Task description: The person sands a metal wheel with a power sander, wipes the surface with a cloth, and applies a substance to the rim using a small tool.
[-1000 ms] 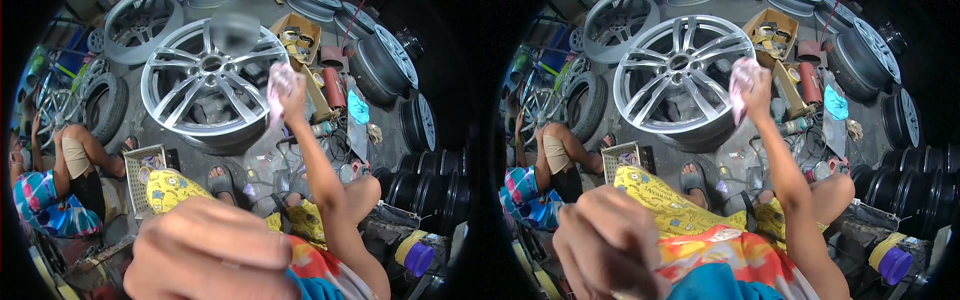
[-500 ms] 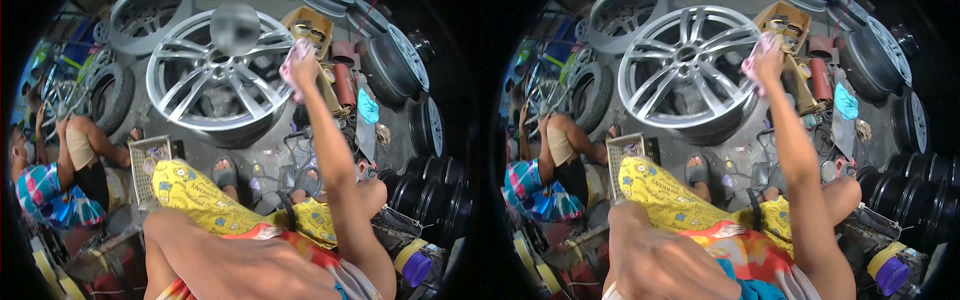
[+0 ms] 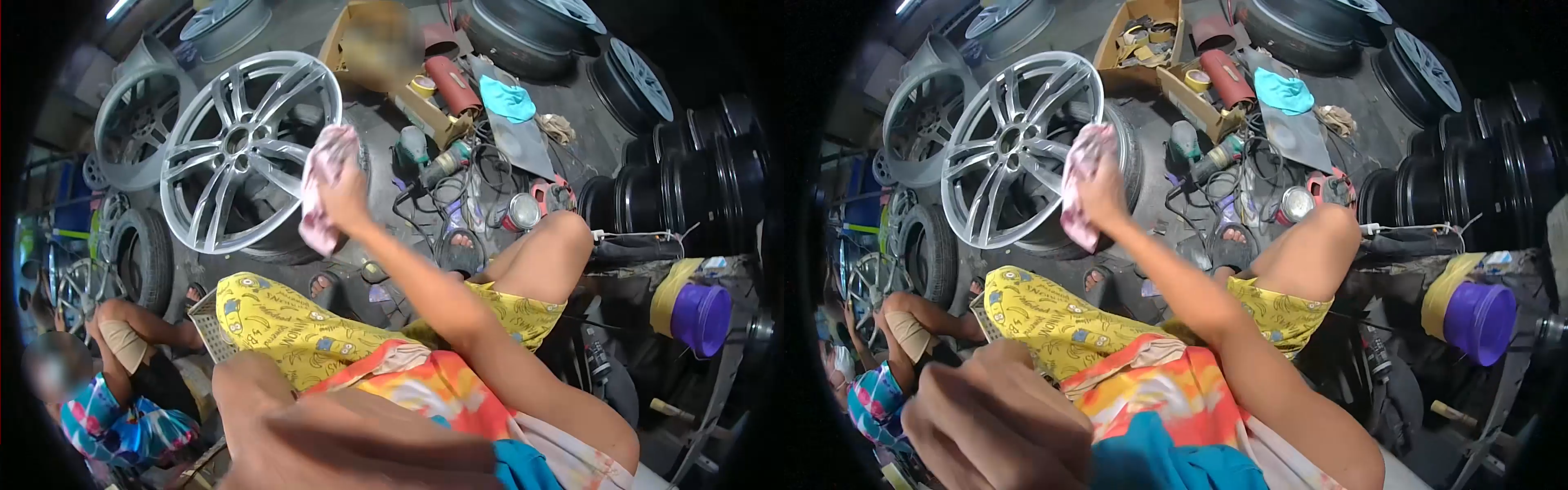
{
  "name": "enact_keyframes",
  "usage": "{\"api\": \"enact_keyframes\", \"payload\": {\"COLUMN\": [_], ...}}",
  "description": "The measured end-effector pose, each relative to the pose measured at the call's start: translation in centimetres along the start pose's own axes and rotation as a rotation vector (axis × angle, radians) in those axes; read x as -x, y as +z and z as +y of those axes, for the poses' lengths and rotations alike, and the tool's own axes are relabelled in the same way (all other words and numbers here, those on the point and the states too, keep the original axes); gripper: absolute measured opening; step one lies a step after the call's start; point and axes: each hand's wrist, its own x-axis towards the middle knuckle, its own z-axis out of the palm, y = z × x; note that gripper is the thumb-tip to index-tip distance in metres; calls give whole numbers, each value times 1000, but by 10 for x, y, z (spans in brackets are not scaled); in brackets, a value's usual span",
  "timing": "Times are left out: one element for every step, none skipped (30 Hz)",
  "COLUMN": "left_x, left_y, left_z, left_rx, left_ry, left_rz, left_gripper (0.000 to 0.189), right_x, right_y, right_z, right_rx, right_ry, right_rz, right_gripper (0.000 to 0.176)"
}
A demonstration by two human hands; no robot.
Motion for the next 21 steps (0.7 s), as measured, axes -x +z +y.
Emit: {"api": "enact_keyframes", "payload": {"left_x": [15, 24, 3, 1, -4, -8, -10, -11, -12, -14, -15, -16, -19, -22, -24, -26, -28, -30, -31, -33, -33], "left_y": [11, 13, -33, -39, -38, -35, -34, -35, -36, -35, -30, -27, -26, -26, -24, -24, -25, -25, -25, -25, -26], "left_z": [21, 36, 13, 13, 14, 12, 11, 10, 7, 6, 12, 17, 18, 21, 23, 24, 25, 27, 29, 30, 32], "left_rx": [19, 36, 222, 241, 228, 70, -88, -99, 50, 203, 108, 62, 54, 47, 41, 37, 35, 32, 28, 26, 24], "left_ry": [-238, -476, -252, -220, -213, -128, -42, -28, -111, -200, -189, -186, -193, -205, -220, -239, -256, -278, -303, -326, -357], "left_rz": [323, 643, -178, -209, -225, -391, -548, -550, -646, -746, -748, -759, -787, -820, -852, -887, -918, -953, -983, -1012, -1040], "left_gripper": [15, 19, 15, 15, 15, 11, 9, 9, 8, 10, 31, 30, 28, 27, 26, 25, 25, 25, 25, 25, 25], "right_x": [-27, -53, -79, -97, -99, -95, -82, -64, -55, -44, -26, -4, 12, 19, 26, 28, 23, 15, 3, -7, -17], "right_y": [-5, -21, -45, -67, -85, -96, -103, -106, -99, -91, -90, -88, -85, -82, -79, -77, -76, -77, -80, -83, -87], "right_z": [11, 4, 13, 25, 24, 22, 18, 14, 39, 67, 62, 59, 69, 84, 96, 102, 107, 99, 82, 66, 44], "right_rx": [22, 7, 146, 275, 328, 373, 336, 301, 286, 269, 283, 293, 327, 366, 303, 240, 200, 202, 56, -90, -80], "right_ry": [-71, -89, -32, 51, -1, 0, 7, 12, -38, -85, 12, 115, 101, 79, 16, -48, -10, -20, -60, -98, -144], "right_rz": [191, 351, 308, 232, 194, 167, 157, 145, 136, 132, -15, -165, -299, -431, -412, -395, -355, -354, -254, -153, -89], "right_gripper": [73, 68, 57, 54, 54, 56, 57, 58, 63, 68, 70, 72, 70, 68, 65, 62, 65, 65, 70, 75, 76]}}
